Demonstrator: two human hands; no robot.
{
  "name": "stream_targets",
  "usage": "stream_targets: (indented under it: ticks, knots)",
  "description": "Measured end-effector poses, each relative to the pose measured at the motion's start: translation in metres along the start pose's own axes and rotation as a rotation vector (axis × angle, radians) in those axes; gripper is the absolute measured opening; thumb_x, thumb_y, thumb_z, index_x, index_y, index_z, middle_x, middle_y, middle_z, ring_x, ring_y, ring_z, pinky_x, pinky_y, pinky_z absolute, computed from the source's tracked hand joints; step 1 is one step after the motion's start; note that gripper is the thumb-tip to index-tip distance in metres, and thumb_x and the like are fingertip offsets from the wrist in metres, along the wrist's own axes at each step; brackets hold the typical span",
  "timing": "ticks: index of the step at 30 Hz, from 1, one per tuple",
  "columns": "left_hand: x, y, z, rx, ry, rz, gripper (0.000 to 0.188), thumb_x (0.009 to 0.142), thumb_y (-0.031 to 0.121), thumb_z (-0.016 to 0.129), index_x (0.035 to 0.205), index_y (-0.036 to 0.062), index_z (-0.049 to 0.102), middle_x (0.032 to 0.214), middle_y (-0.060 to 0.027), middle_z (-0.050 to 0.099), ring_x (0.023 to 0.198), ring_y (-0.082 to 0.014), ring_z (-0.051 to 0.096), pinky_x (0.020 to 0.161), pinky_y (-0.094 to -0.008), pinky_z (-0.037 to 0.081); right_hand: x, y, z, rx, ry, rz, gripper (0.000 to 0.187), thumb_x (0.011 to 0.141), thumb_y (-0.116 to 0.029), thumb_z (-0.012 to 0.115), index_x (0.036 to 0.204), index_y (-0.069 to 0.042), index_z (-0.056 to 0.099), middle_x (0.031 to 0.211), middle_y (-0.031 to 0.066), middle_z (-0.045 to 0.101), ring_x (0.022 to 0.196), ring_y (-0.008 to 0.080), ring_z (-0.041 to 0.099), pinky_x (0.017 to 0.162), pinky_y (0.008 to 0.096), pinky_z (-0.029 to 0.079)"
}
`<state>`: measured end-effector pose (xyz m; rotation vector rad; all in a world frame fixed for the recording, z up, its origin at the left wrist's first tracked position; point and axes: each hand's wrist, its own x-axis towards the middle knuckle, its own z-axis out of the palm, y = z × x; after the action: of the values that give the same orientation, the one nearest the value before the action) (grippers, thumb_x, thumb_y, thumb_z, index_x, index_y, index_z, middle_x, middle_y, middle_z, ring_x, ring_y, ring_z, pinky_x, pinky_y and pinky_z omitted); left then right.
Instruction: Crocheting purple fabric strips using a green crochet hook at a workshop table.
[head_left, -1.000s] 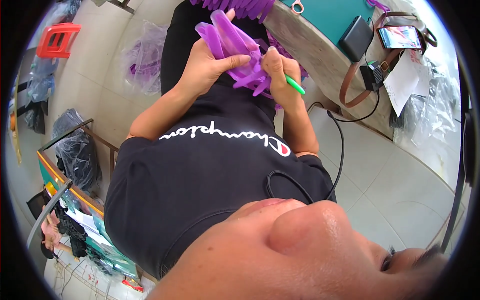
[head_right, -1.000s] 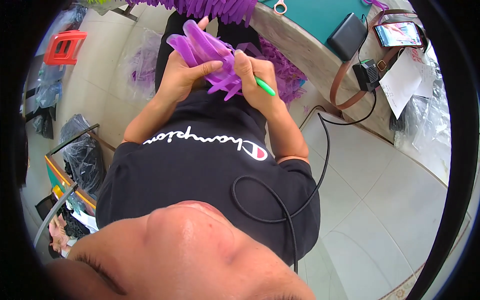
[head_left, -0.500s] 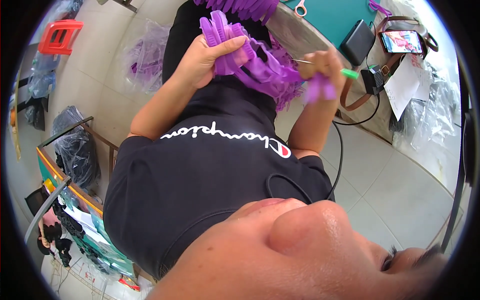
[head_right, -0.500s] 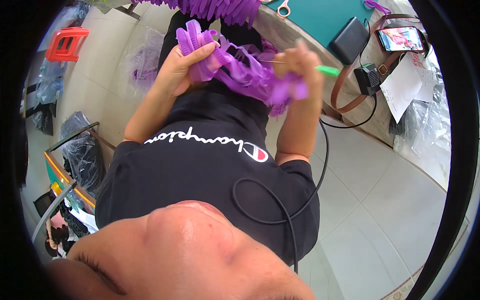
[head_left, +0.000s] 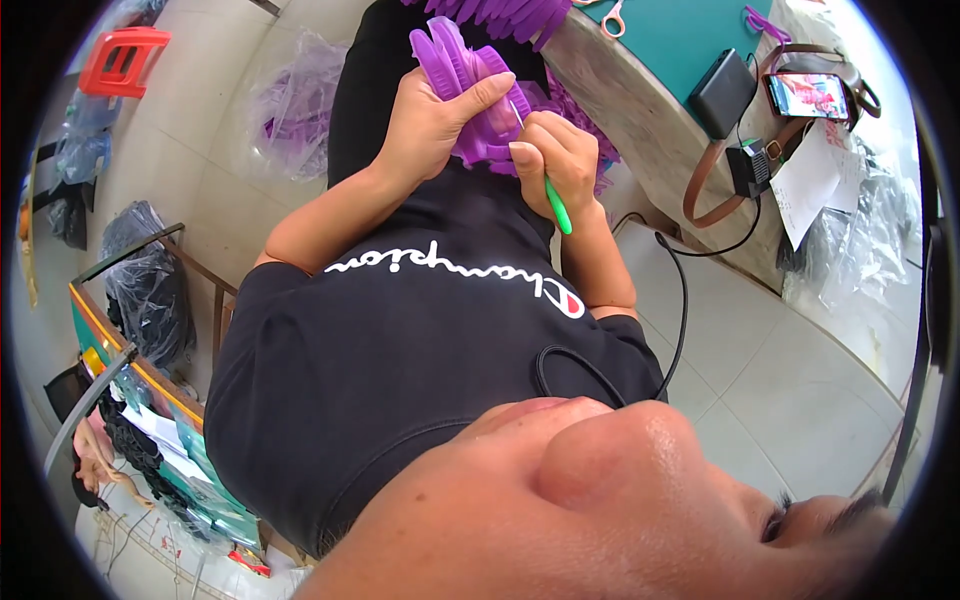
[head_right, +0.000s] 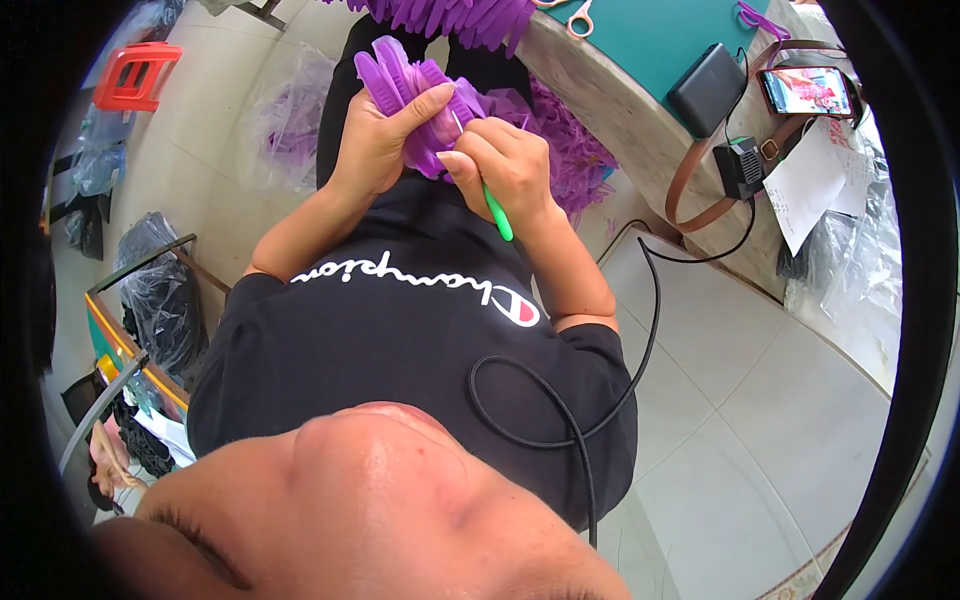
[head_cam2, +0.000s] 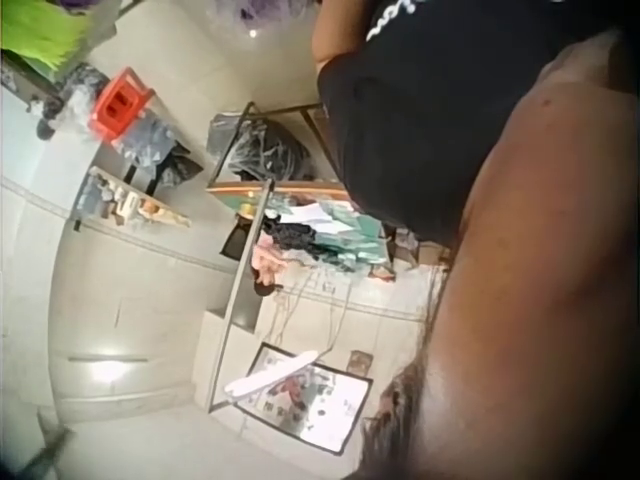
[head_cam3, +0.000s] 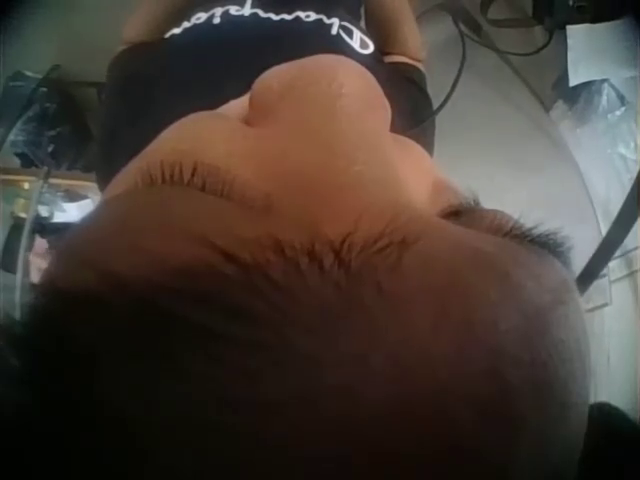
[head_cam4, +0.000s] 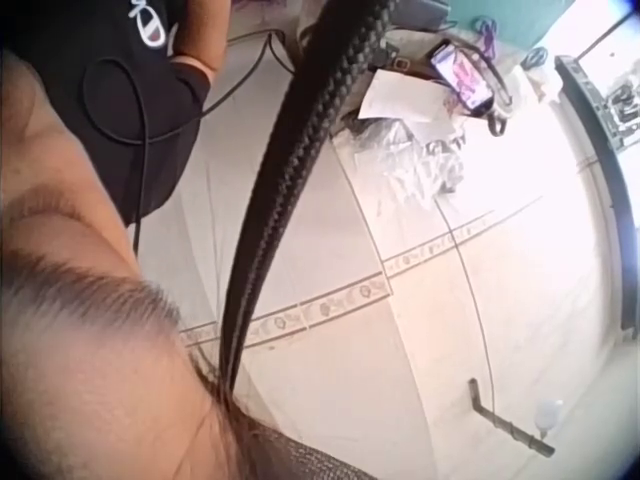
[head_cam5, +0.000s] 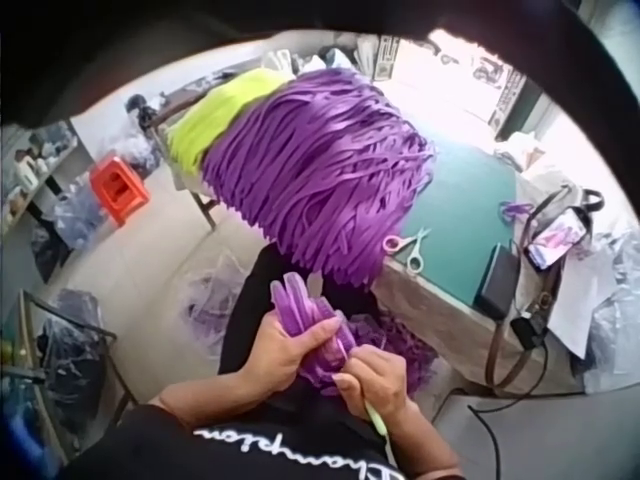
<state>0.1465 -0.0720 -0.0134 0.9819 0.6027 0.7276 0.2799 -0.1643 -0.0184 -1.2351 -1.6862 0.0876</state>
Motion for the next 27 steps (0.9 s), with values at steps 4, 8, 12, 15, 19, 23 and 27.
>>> stream_targets:
  ticks: [4,8,12,15,19,23,27]
  knots:
    - [0.000,-0.001,0.000,0.017,0.003,0.026,0.011,0.087,0.009,0.068,0.091,0.0004,0.064,0.081,-0.0030,0.065,0.070,-0.0092,0.061,0.065,-0.0240,0.050,0.002,-0.002,0.002,-0.069,0.027,-0.021,0.035,0.093,-0.021,0.056,0.065,-0.001,0.048,0.062,0.0091,0.045,0.051,0.0248,0.048,0.046,0.0333,0.038]
    - [-0.001,-0.002,0.002,0.136,0.058,0.069,0.011,0.086,0.010,0.069,0.090,0.0001,0.065,0.079,-0.0033,0.066,0.068,-0.0092,0.061,0.063,-0.0232,0.049,0.003,-0.014,0.008,-0.251,0.007,0.154,0.025,0.088,-0.020,0.063,0.068,-0.007,0.054,0.061,0.0080,0.049,0.051,0.0227,0.051,0.047,0.0323,0.041]
    - [-0.002,0.005,0.000,0.293,0.095,0.166,0.017,0.085,0.014,0.071,0.088,-0.0013,0.066,0.075,-0.0047,0.067,0.066,-0.0088,0.062,0.061,-0.0231,0.050,0.005,-0.008,-0.006,0.239,-0.195,0.872,0.038,0.097,-0.026,0.052,0.068,-0.002,0.054,0.057,0.0020,0.045,0.054,0.0150,0.047,0.051,0.0281,0.036]
    - [0.008,0.006,-0.010,0.098,0.016,0.010,0.016,0.086,0.013,0.071,0.092,-0.0008,0.065,0.077,-0.0051,0.067,0.067,-0.0106,0.063,0.062,-0.0242,0.051,-0.003,0.022,-0.028,1.149,0.060,0.622,0.050,0.098,-0.049,0.041,0.062,-0.014,0.039,0.055,-0.0035,0.031,0.050,0.0096,0.026,0.048,0.0249,0.023]
    - [0.006,0.004,-0.009,-0.086,-0.115,-0.153,0.022,0.084,0.010,0.072,0.101,0.0001,0.062,0.084,-0.0056,0.067,0.072,-0.0128,0.065,0.069,-0.0264,0.053,0.000,0.039,-0.027,1.330,0.264,0.937,0.052,0.091,-0.065,0.038,0.073,-0.017,0.039,0.063,-0.0040,0.035,0.053,0.0079,0.028,0.046,0.0227,0.022]
    - [0.002,0.000,-0.003,-0.021,-0.152,-0.138,0.032,0.080,0.005,0.073,0.108,0.0002,0.058,0.091,-0.0059,0.066,0.079,-0.0138,0.065,0.075,-0.0283,0.053,-0.003,0.032,0.000,1.190,0.190,1.067,0.037,0.092,-0.049,0.053,0.095,-0.013,0.049,0.075,-0.0048,0.046,0.059,0.0034,0.038,0.049,0.0179,0.027]
    - [0.002,-0.012,0.000,0.006,-0.123,-0.074,0.032,0.081,0.003,0.072,0.109,-0.0005,0.057,0.094,-0.0064,0.065,0.082,-0.0140,0.065,0.076,-0.0283,0.053,-0.005,0.021,0.000,0.882,0.129,0.944,0.016,0.089,-0.014,0.065,0.095,-0.008,0.051,0.084,0.0004,0.058,0.068,0.0061,0.053,0.055,0.0179,0.040]
